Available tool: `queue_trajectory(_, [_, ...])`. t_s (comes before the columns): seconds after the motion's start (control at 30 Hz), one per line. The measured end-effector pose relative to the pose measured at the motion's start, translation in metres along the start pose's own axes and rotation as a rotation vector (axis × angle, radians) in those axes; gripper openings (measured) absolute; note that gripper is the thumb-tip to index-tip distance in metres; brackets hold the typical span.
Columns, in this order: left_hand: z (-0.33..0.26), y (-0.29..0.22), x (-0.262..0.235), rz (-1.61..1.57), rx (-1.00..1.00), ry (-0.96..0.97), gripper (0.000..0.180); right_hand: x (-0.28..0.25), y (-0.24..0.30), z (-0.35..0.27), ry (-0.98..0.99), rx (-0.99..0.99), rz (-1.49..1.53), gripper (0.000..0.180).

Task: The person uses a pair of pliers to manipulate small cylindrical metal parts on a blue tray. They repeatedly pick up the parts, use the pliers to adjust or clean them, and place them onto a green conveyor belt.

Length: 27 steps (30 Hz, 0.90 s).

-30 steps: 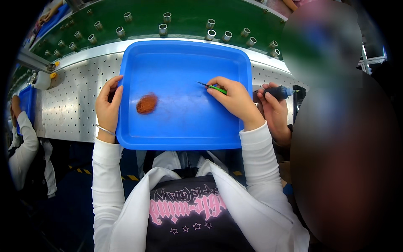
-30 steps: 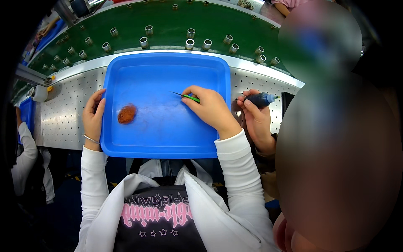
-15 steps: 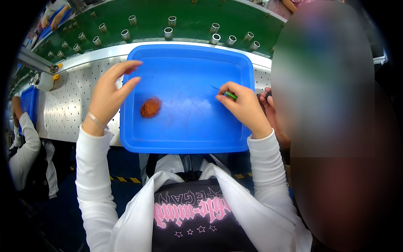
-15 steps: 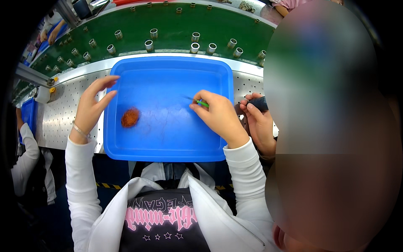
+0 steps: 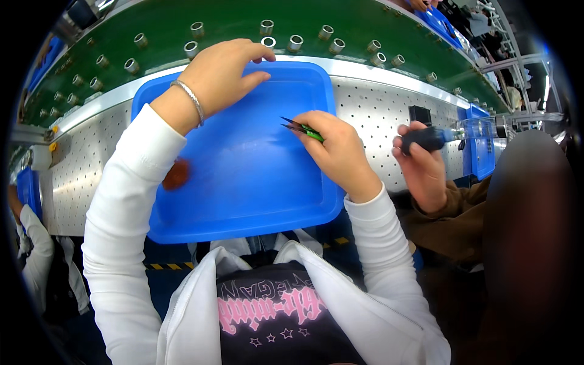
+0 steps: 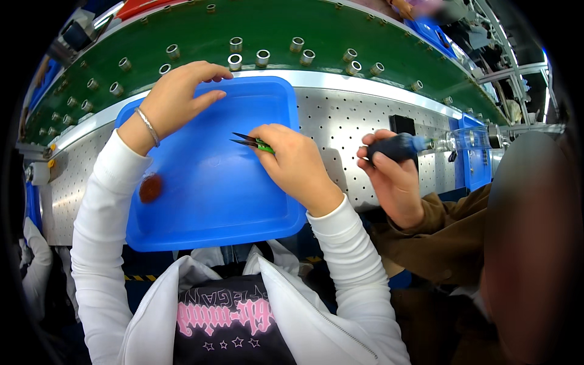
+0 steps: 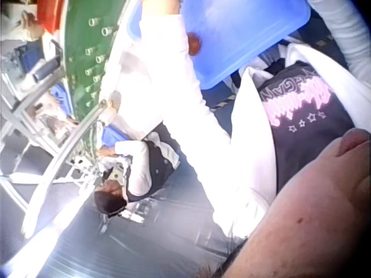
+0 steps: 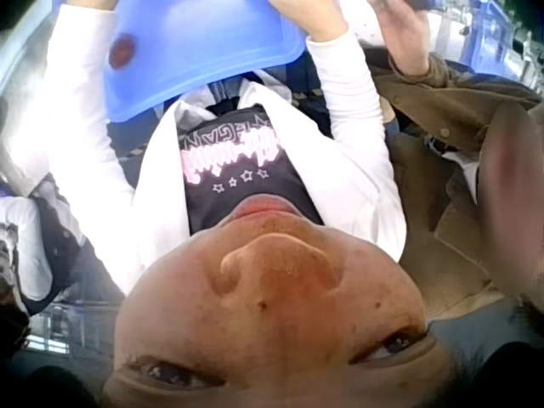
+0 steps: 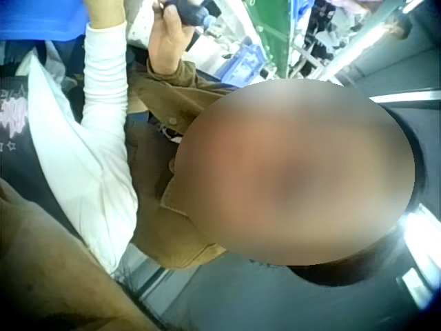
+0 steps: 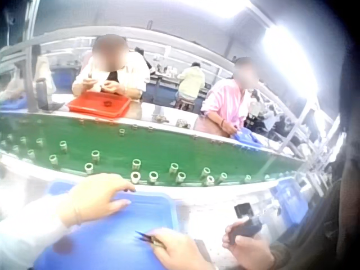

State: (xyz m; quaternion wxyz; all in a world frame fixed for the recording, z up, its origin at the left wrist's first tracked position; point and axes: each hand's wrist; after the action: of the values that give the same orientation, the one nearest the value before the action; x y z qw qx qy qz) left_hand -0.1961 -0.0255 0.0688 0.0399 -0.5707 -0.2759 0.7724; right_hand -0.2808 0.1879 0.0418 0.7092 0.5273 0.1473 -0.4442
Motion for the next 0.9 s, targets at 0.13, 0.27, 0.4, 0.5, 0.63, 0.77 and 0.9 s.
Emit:
queue_trajectory(0.13, [-0.009, 0.004, 0.007, -0.011, 0.073, 0.161, 0.029, -0.009, -0.015, 0.001, -0.119, 0.107, 0.068, 0.013])
queue_trajectory(0.27, [-0.027, 0.000, 0.002, -0.052, 0.096, 0.384, 0.035, -0.027, -0.051, 0.023, -0.251, 0.187, -0.074, 0.016])
queue_trajectory(0.4, [-0.033, -0.006, 0.000, -0.087, 0.048, 0.421, 0.035, -0.040, -0.097, 0.059, -0.310, 0.237, -0.324, 0.020])
queue_trajectory(0.5, [-0.039, -0.011, -0.003, -0.091, 0.046, 0.401, 0.036, -0.042, -0.123, 0.076, -0.268, 0.272, -0.474, 0.021])
queue_trajectory(0.63, [-0.045, -0.010, -0.005, -0.083, 0.010, 0.377, 0.034, -0.033, -0.125, 0.086, -0.206, 0.304, -0.529, 0.019])
queue_trajectory(0.77, [-0.050, -0.008, -0.004, -0.081, -0.025, 0.380, 0.036, -0.046, -0.134, 0.066, -0.345, 0.245, -0.402, 0.016])
queue_trajectory(0.9, [-0.049, 0.001, 0.004, -0.076, -0.009, 0.333, 0.039, -0.099, -0.180, 0.030, -0.548, 0.263, -0.403, 0.011])
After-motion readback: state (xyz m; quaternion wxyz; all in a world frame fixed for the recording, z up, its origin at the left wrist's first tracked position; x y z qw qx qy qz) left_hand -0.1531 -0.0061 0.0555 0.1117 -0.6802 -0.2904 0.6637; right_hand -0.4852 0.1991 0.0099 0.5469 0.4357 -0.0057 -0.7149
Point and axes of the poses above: each hand's wrist, its own z-axis towards the middle knuckle, its own x-axis out of the palm, y = z × x, and after that the axes turned 13 degrees about -x, right-handed
